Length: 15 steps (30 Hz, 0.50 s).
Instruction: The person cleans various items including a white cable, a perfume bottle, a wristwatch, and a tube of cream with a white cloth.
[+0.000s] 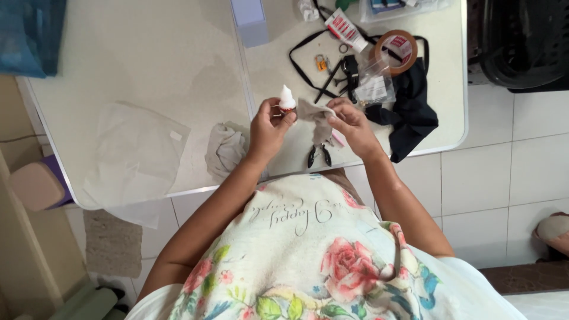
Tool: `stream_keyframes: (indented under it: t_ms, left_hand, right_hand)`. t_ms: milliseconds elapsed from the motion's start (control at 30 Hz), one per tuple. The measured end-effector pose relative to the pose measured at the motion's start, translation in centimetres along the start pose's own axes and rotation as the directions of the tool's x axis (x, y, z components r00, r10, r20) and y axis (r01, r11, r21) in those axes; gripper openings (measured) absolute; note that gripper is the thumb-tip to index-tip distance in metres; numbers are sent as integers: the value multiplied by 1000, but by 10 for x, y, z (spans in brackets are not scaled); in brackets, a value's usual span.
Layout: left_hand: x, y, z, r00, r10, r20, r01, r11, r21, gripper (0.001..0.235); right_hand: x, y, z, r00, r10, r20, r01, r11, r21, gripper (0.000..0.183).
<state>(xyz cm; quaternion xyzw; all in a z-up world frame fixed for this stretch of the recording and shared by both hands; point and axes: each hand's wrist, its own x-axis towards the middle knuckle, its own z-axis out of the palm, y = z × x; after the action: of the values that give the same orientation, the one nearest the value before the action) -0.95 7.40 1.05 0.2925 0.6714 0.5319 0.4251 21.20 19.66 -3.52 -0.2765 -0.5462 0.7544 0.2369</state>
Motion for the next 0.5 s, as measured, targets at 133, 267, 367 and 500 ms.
stream_keyframes:
  t_ms: [133,267,367,500]
  left_hand:
    - [-10,27,20,987,159,29,-158,987,-32,35]
    - [-22,51,32,981,192,7,-192,980,47,38]
    - [-21,59,28,976,216,30,-216,976,17,39]
    - [-19,47,24,974,203,97,-183,966,-184,45]
  right_hand:
    - [4,-44,45,981,-186,-49,190,975,114,12]
    - [10,-48,88,909,-374,-184,315,905,-285,7]
    - [20,-50,92,944,-165,-286,187,981,54,10]
    - [26,-57,86,980,-49,-193,111,939,326,12]
